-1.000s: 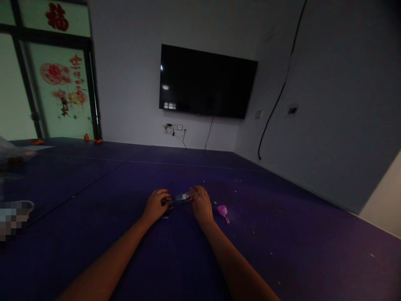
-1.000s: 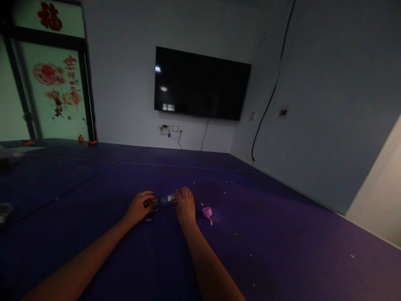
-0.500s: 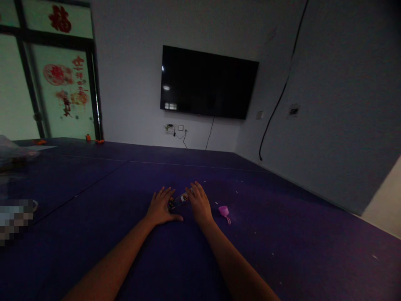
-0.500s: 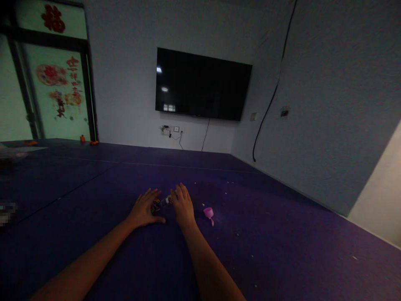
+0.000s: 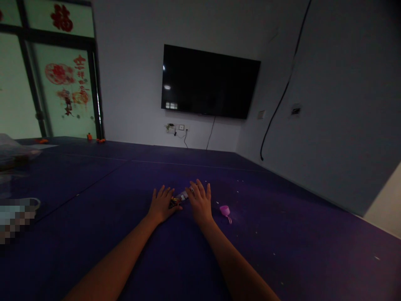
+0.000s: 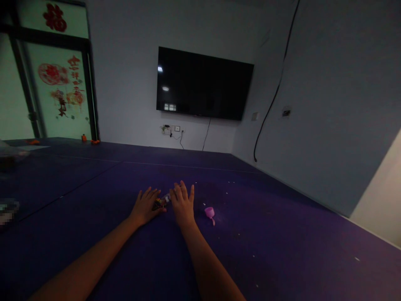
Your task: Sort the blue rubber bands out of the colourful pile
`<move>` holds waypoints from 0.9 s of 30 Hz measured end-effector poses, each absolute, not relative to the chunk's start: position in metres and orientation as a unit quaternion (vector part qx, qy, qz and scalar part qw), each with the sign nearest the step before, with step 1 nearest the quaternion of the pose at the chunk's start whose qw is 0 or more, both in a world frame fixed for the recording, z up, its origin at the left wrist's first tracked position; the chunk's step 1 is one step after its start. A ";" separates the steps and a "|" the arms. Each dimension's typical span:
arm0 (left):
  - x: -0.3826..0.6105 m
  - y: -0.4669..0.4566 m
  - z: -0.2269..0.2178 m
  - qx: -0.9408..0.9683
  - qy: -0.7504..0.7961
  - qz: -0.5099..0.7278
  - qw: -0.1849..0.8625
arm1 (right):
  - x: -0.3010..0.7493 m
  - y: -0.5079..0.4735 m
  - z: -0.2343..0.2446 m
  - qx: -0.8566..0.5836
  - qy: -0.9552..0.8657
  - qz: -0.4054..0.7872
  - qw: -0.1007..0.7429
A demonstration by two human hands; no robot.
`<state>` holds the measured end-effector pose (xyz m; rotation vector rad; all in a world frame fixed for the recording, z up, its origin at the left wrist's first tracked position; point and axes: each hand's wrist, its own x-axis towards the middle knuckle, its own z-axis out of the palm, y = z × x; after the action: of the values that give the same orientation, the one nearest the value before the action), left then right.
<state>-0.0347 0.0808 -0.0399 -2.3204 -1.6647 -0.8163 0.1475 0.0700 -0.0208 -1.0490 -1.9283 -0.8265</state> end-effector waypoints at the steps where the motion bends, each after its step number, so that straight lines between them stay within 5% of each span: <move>1: -0.035 0.081 -0.039 -0.778 -0.560 -0.273 0.081 | 0.149 0.070 -0.021 -0.418 -0.754 -0.324 0.390; 17: -0.039 0.080 -0.037 -0.793 -0.467 -0.391 0.029 | 0.157 0.080 -0.030 -0.518 -0.723 -0.204 0.409; 27: -0.035 0.070 -0.030 -0.808 -0.402 -0.430 -0.015 | 0.158 0.092 -0.038 -0.401 -0.749 -0.012 0.527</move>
<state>-0.0352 0.0704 -0.0305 -2.5640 -1.2744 -1.3636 0.1582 0.0918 -0.0379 -0.9584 -1.7918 -0.0296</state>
